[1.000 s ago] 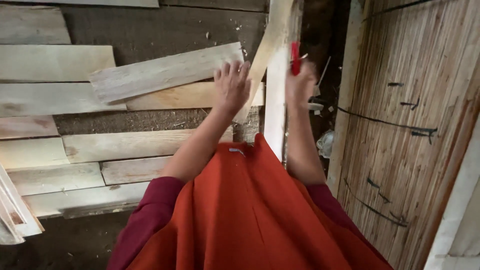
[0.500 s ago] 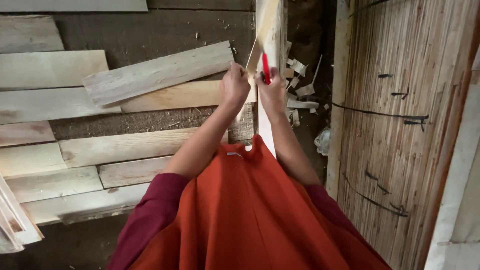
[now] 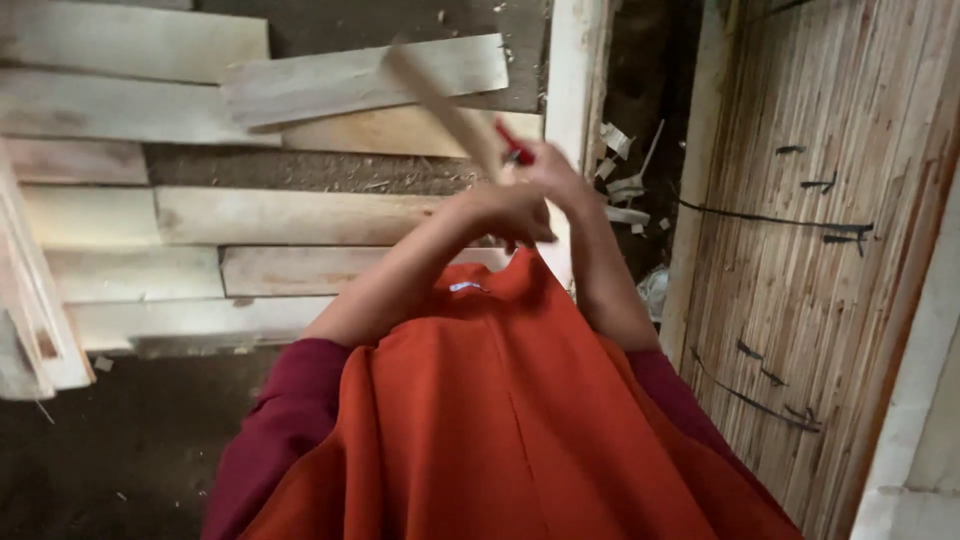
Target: Trimming the edges of thin wooden planks using a utility knife in a workshop environment.
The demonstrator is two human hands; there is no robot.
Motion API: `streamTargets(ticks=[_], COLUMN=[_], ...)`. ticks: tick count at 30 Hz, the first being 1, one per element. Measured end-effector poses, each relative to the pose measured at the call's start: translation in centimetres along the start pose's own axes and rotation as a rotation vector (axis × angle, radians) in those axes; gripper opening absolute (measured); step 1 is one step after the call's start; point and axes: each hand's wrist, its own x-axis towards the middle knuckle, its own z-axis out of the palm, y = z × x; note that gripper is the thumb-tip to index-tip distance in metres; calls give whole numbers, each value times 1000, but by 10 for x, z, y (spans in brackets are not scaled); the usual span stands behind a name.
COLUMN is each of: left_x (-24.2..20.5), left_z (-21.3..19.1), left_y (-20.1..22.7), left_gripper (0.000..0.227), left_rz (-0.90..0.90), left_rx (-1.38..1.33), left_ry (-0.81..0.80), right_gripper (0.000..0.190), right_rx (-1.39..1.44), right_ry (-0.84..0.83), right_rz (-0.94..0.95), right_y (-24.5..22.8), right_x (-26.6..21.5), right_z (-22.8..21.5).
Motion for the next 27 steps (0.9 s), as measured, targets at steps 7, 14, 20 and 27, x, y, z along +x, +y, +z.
streamTargets(ticks=[7,14,20,27], left_x=[-66,-35,-56,-32], left_z=[0,-17,-56,-71], left_y=[21,-82,-127,-176], left_gripper=[30,27,31,13], left_rz=[-65,129,-136,254], left_rx=[70,-10,-228,337], left_ry=[-83,857,1384,1646], right_gripper=[22,39,44,27], right_rx=[-85,-311,-395,-802], right_ry=[-116,78,362,649], right_rz=[-53,133,114,-627], right_y=[-3,-54,-38,-33], right_x=[-27,-23,36,130], right_z=[47,44,35,63])
